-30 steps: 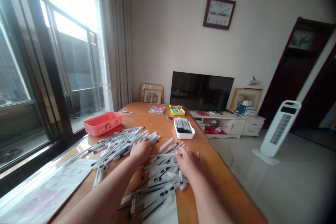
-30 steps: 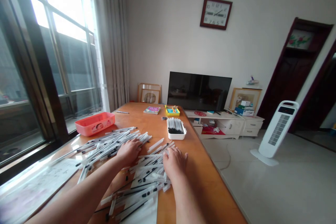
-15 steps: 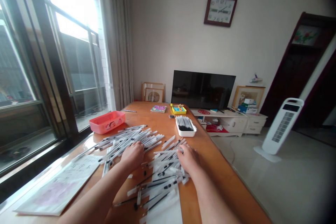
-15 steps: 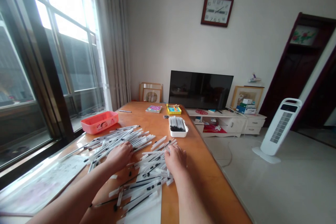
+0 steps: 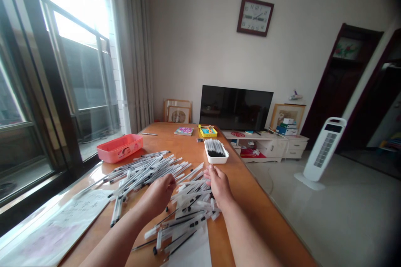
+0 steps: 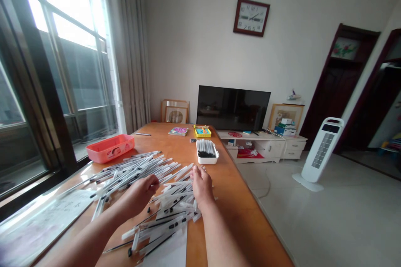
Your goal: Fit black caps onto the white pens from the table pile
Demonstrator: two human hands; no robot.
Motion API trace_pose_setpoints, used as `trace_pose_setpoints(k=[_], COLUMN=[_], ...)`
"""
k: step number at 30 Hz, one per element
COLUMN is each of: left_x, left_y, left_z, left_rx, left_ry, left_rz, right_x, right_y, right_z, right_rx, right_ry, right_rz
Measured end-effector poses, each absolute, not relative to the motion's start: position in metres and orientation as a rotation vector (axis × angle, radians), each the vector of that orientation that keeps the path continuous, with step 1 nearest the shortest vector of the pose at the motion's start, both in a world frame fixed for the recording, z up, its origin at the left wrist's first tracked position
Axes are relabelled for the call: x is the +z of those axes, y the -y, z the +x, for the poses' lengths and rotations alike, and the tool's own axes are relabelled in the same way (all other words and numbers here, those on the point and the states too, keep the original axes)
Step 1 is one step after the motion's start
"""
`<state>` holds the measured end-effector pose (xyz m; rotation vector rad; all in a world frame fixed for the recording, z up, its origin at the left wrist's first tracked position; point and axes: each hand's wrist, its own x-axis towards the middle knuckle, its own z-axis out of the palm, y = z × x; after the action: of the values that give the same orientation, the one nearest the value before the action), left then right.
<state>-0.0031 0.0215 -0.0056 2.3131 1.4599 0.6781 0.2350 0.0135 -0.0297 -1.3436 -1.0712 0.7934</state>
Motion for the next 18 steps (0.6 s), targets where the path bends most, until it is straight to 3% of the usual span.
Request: trace_pose_setpoints(k=[4,18], left_x=[-0.016,-0.015], left_y=[-0.015,0.001], left_z=[0.007,0.022], left_rx=[0.791,0.95], left_ry=[-1.291,-1.339], left_rz=[2.267,2.334], right_x=[-0.025,-0.017], right_y=[-0.01,0.006], right_z=[0.219,0.192], right_rx=[1.078,1.031], right_ry=[0.899,1.081], right_rz=[-1.055,-1.108])
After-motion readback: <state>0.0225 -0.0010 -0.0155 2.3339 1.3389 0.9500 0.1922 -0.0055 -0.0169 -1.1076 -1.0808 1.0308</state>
